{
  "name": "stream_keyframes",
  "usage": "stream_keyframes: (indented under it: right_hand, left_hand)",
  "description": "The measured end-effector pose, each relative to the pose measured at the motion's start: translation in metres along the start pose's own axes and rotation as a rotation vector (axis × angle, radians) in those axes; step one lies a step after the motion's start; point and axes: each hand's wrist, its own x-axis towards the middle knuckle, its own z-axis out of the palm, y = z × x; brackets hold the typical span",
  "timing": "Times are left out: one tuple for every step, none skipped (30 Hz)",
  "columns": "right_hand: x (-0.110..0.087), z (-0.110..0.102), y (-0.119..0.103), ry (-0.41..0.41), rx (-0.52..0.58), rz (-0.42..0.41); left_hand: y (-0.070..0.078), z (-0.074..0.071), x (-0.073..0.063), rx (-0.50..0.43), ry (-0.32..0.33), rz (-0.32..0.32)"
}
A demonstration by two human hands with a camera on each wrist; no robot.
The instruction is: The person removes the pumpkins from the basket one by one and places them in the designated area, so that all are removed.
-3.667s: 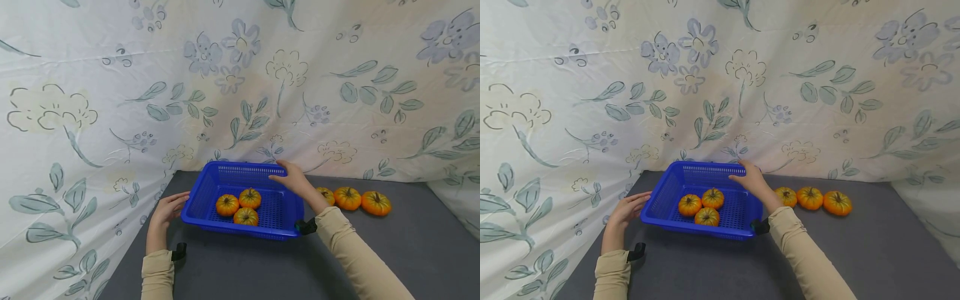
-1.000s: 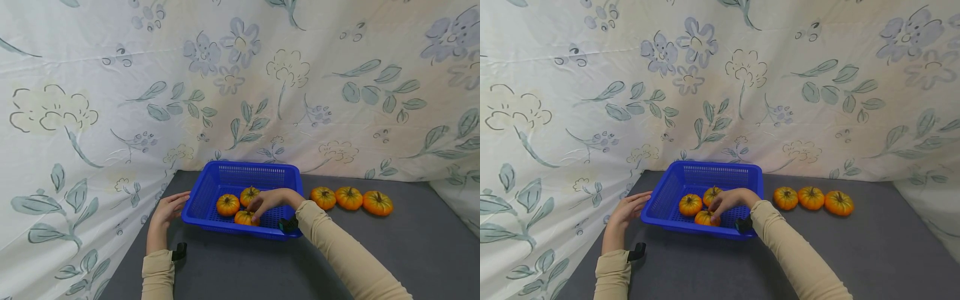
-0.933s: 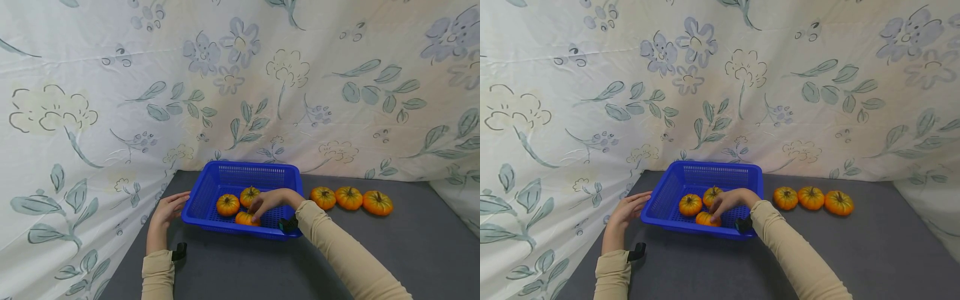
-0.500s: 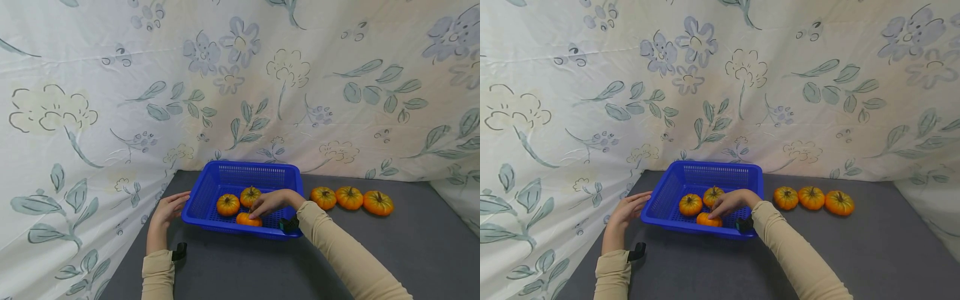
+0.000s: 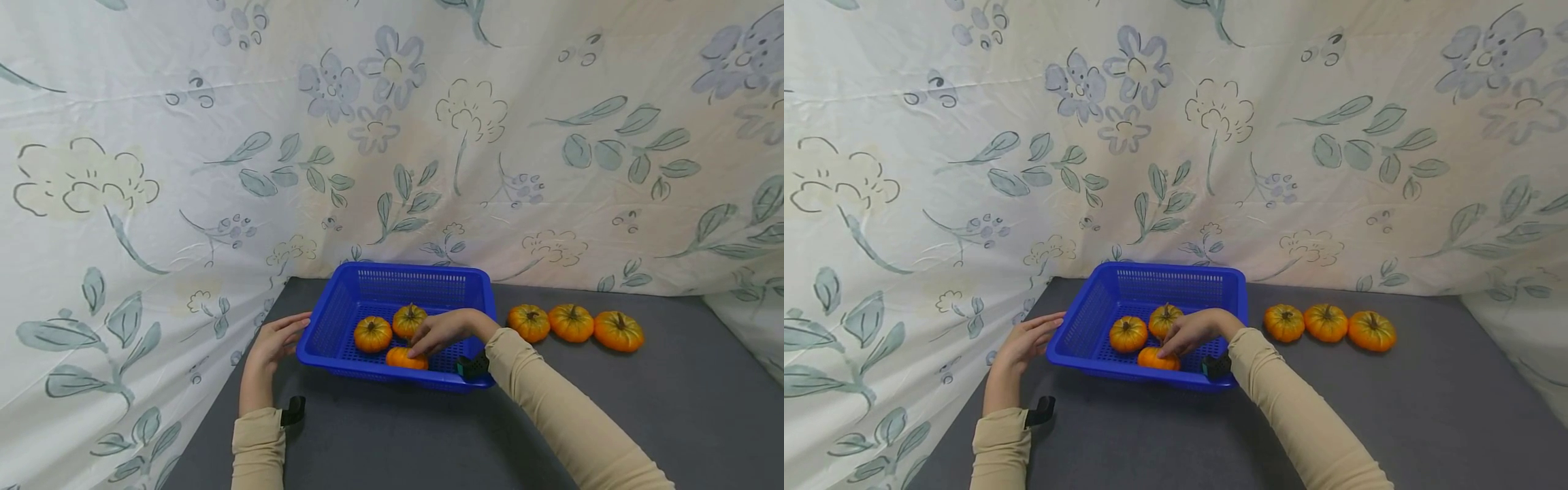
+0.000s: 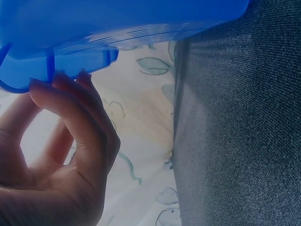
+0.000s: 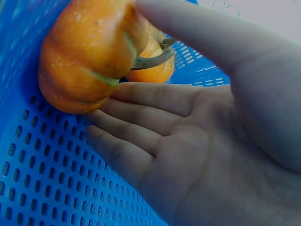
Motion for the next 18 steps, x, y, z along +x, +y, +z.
stream_keyframes:
  right_hand:
    - [0.0, 0.0, 0.0, -0.004, -0.002, -0.005]
    - [0.0, 0.0, 0.0, -0.007, -0.004, -0.009]
    - [0.001, 0.0, 0.0, -0.009, -0.003, -0.012]
    - [0.001, 0.0, 0.0, -0.011, -0.002, -0.015]
    - [0.001, 0.0, 0.0, -0.012, -0.001, -0.016]
    - [0.0, 0.0, 0.0, -0.011, 0.001, -0.017]
    - [0.0, 0.0, 0.0, -0.009, 0.001, -0.017]
    - [0.0, 0.0, 0.0, -0.004, 0.004, -0.015]
    - [0.0, 0.0, 0.0, 0.0, 0.008, -0.015]
    - [0.0, 0.0, 0.0, 0.003, 0.009, -0.017]
    - [0.0, 0.0, 0.0, 0.007, 0.011, -0.018]
    - [0.0, 0.0, 0.0, 0.011, 0.015, -0.019]
    - [0.0, 0.0, 0.0, 0.015, 0.02, -0.02]
    - [0.0, 0.0, 0.0, 0.02, 0.028, -0.021]
    - [0.0, 0.0, 0.0, 0.024, 0.033, -0.021]
    - [0.0, 0.0, 0.0, 0.027, 0.037, -0.02]
    - [0.0, 0.001, 0.0, 0.033, 0.039, -0.017]
    - [0.0, 0.001, 0.0, 0.038, 0.041, -0.016]
  left_hand:
    - [-0.002, -0.001, 0.002, 0.001, 0.002, 0.0]
    - [-0.004, -0.001, 0.004, 0.004, 0.005, 0.001]
    - [-0.006, -0.002, 0.006, 0.006, 0.007, 0.004]
    - [-0.008, -0.002, 0.008, 0.009, 0.01, 0.004]
    - [-0.01, -0.003, 0.01, 0.012, 0.013, 0.005]
    - [-0.012, -0.004, 0.012, 0.016, 0.016, 0.008]
    - [-0.013, -0.004, 0.014, 0.02, 0.017, 0.01]
    - [-0.015, -0.004, 0.015, 0.024, 0.018, 0.013]
    - [-0.015, -0.005, 0.015, 0.026, 0.018, 0.014]
    - [-0.016, -0.005, 0.016, 0.028, 0.021, 0.015]
    - [-0.016, -0.005, 0.016, 0.03, 0.021, 0.016]
    - [-0.016, -0.005, 0.016, 0.03, 0.022, 0.017]
    - [-0.016, -0.005, 0.016, 0.031, 0.022, 0.017]
    - [-0.015, -0.005, 0.016, 0.031, 0.023, 0.016]
    - [-0.015, -0.005, 0.015, 0.032, 0.023, 0.015]
    - [-0.015, -0.004, 0.015, 0.033, 0.024, 0.015]
    - [-0.014, -0.004, 0.014, 0.033, 0.024, 0.016]
    - [-0.014, -0.004, 0.014, 0.031, 0.024, 0.016]
